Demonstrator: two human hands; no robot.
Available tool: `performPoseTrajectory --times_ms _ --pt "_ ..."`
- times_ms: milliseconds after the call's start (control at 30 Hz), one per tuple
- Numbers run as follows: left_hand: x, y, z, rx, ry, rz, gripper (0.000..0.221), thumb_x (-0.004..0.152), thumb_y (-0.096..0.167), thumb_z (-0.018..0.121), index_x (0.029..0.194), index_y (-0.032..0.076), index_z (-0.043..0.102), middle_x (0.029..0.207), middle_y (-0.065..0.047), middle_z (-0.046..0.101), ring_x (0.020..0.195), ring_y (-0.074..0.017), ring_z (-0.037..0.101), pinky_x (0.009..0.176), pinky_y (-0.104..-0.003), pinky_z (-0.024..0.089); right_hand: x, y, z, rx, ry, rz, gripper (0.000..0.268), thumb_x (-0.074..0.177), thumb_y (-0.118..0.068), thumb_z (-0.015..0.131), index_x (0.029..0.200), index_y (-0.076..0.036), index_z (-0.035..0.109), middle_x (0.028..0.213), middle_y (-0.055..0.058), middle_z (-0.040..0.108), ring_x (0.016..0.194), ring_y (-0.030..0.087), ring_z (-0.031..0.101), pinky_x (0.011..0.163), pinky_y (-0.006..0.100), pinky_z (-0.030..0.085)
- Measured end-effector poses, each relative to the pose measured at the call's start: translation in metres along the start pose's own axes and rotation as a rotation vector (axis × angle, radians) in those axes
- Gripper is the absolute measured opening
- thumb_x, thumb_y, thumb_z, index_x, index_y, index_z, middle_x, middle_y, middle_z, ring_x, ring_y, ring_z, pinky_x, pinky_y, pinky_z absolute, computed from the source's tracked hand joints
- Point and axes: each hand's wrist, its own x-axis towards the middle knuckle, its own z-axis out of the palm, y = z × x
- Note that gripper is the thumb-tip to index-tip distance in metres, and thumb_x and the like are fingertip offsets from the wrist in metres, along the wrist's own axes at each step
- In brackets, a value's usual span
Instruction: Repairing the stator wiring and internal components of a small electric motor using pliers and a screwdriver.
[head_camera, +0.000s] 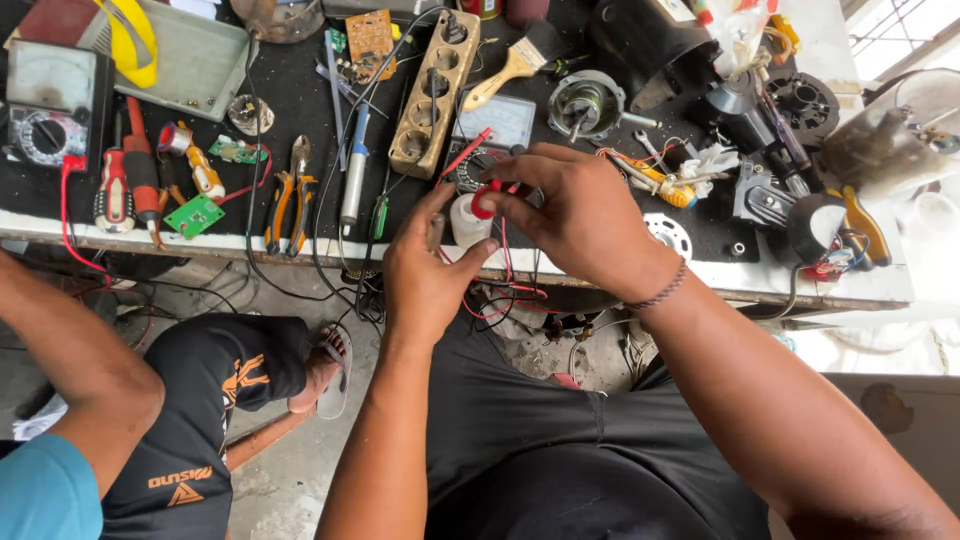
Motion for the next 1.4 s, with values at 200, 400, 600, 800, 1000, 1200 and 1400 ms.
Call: performPoseTrajectory --times_ms 200,400,600,800,1000,1200,1400 --pt "0.001 -0.001 0.002 0.043 -0.002 -0.046 0.062 0.069 0.025 0.093 0.127 0.014 0.071 0.109 -0.016 0.076 0.106 -0.0378 0.072 0.088 -0.045 0.059 0.011 0.006 0.018 -0.134 -0.145 0.026 0.017 0.092 -0.009 0.074 0.107 -0.001 0.076 0.089 0.019 0.073 0.083 0.041 0.073 0.069 0.051 0.058" --pt "0.0 -0.003 0.003 0.021 0.006 -0.019 0.059 0.07 0.022 0.093 0.125 0.016 0.072 0.107 -0.015 0.078 0.105 -0.0351 0.073 0.086 -0.044 0.059 0.013 0.015 0.021 -0.135 -0.2 0.032 0.017 0.093 -0.012 0.074 0.106 -0.001 0.077 0.085 0.018 0.072 0.078 0.037 0.075 0.063 0.042 0.059" --pt "0.0 -0.002 0.004 -0.014 0.018 -0.01 0.058 0.071 0.02 0.093 0.126 0.016 0.073 0.104 -0.015 0.078 0.103 -0.0345 0.074 0.084 -0.043 0.06 0.014 0.015 0.024 -0.185 -0.243 0.027 0.015 0.093 -0.013 0.075 0.102 -0.001 0.078 0.08 0.016 0.07 0.073 0.035 0.075 0.06 0.039 0.06" --pt "-0.001 -0.004 0.001 -0.043 0.009 0.002 0.056 0.074 0.013 0.09 0.128 0.014 0.072 0.105 -0.018 0.077 0.102 -0.0376 0.073 0.08 -0.045 0.062 0.009 0.029 0.039 -0.253 -0.189 0.055 0.019 0.089 -0.023 0.077 0.099 -0.007 0.076 0.077 0.012 0.068 0.071 0.038 0.072 0.06 0.046 0.06" --pt "0.0 -0.012 0.002 -0.021 0.003 0.021 0.059 0.073 0.009 0.088 0.129 0.014 0.072 0.107 -0.018 0.077 0.102 -0.0377 0.073 0.08 -0.044 0.062 0.01 0.027 0.043 -0.288 -0.171 0.135 0.022 0.086 -0.028 0.077 0.095 -0.008 0.075 0.075 0.011 0.067 0.069 0.038 0.072 0.06 0.047 0.059" --pt "-0.001 -0.004 -0.003 -0.014 -0.006 0.026 0.054 0.076 0.011 0.088 0.127 0.014 0.073 0.105 -0.017 0.077 0.1 -0.0373 0.073 0.079 -0.044 0.062 0.018 0.027 0.037 -0.23 -0.269 0.165 0.037 0.082 -0.026 0.081 0.113 -0.007 0.072 0.089 0.015 0.069 0.082 0.037 0.075 0.067 0.046 0.062" --pt "-0.003 -0.007 -0.002 -0.081 0.001 -0.001 0.057 0.073 0.008 0.088 0.127 0.014 0.073 0.108 -0.017 0.077 0.105 -0.035 0.073 0.084 -0.042 0.061 0.015 0.04 0.049 -0.259 -0.306 0.189 0.037 0.079 -0.025 0.084 0.108 -0.005 0.075 0.088 0.015 0.068 0.076 0.036 0.075 0.064 0.042 0.062"
